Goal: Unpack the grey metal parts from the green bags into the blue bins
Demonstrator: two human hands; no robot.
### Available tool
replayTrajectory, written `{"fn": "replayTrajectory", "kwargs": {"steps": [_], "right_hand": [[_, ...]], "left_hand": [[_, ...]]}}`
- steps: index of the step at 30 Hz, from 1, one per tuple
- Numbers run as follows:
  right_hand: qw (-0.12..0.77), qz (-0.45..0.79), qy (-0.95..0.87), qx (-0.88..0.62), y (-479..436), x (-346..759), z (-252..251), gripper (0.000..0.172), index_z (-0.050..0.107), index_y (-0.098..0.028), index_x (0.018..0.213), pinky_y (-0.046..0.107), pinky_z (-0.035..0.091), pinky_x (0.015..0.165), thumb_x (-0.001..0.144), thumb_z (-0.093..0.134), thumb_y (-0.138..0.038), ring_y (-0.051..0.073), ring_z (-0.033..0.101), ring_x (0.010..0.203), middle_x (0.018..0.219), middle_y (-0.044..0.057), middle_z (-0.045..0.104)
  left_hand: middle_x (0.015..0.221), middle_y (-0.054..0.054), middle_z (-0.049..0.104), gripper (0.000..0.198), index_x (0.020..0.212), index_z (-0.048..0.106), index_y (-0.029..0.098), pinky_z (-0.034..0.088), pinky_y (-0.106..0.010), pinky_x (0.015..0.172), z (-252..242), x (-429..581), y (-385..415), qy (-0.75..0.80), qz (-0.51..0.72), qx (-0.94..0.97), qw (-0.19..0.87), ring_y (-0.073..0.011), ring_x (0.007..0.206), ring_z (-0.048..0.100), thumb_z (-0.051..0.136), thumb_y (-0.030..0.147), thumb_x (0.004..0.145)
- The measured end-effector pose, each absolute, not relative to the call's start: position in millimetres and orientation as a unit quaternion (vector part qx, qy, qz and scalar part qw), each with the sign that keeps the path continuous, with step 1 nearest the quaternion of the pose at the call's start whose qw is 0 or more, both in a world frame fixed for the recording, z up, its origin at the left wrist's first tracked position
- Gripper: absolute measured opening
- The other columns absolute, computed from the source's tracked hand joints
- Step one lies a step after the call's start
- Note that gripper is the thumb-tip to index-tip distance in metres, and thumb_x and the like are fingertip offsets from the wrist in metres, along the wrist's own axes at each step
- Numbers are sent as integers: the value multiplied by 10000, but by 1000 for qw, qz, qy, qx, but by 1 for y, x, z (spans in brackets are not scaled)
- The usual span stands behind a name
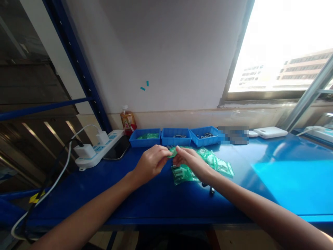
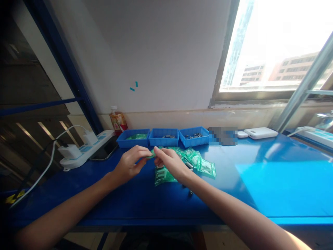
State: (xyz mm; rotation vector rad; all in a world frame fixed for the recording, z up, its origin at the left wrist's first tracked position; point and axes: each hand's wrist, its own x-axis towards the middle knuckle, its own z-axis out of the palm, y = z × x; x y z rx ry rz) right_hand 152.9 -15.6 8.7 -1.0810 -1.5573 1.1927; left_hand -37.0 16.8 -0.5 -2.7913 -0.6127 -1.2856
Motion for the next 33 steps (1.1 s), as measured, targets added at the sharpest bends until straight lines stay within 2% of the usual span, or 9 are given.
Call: {"fn": "replayTrajectory", "kwargs": {"steps": [4,8,11,14,18,22,26,30,33], "right_hand": [[459,422,-632,-460,-7,155,0,299,558,-160,700,271,454,616,839,512,-421,154,573,631,621,5,571],[455,208,-722,-478,-1,163,-7,231,579,-171,721,253,418,564,875,473,-308,131,508,575,614,-5,514],[428,54,-798,-421,-2,166,-10,218,660,-179,951,260,450,646,893,455,-226,142,538,695,802,42,554],[410,7,-833,-372,-5,165,-14,330,633,-206,1146,272,490,704,905,412,-165,160,573,806,926,76,553],[410,-42,-838,-358,-4,164,-17,388,633,-226,1174,315,526,745,890,395,-112,180,582,867,988,96,538],[438,-51,-823,-358,-6,163,-14,380,584,-253,1229,349,538,837,904,418,-143,199,578,1007,1148,111,506],[456,-57,-813,-357,-11,165,-4,394,495,-237,1299,384,518,907,910,455,-199,245,497,1183,1278,138,434],[449,-71,-798,-395,-8,176,6,399,473,-211,1302,380,514,872,904,479,-240,252,527,1115,1211,140,480],[449,-102,-767,-447,1,189,9,435,446,-197,1306,413,491,871,882,509,-270,267,544,1052,1164,135,518]], "left_hand": [[1047,-74,635,172,1043,606,211,436,-338,865,2,-32,12,-210,-344,-915,-29,-204,978,560,544,238,885],[970,-76,632,357,1024,581,177,467,-315,759,6,-24,9,-328,-357,-822,-300,-207,901,590,500,493,878],[815,-57,630,495,911,597,148,450,-276,620,9,-24,13,-381,-381,-693,-479,-169,717,594,378,591,888],[739,-52,636,454,778,624,122,427,-252,584,14,-31,21,-421,-369,-613,-558,-136,628,578,529,564,814],[704,-42,664,215,748,644,121,435,-229,579,18,-41,29,-436,-339,-542,-633,-108,577,576,683,323,687],[690,-28,666,177,779,627,131,449,-211,561,16,-42,35,-451,-369,-505,-637,-96,560,579,701,212,641],[659,8,629,199,819,610,137,443,-185,542,16,-49,50,-464,-505,-491,-537,-76,549,558,691,242,671],[658,20,593,185,806,606,133,423,-175,522,15,-72,73,-488,-565,-499,-440,-67,543,536,666,265,690],[700,0,611,224,847,606,137,387,-176,484,7,-83,84,-543,-531,-515,-398,-67,516,516,636,325,729]]}}
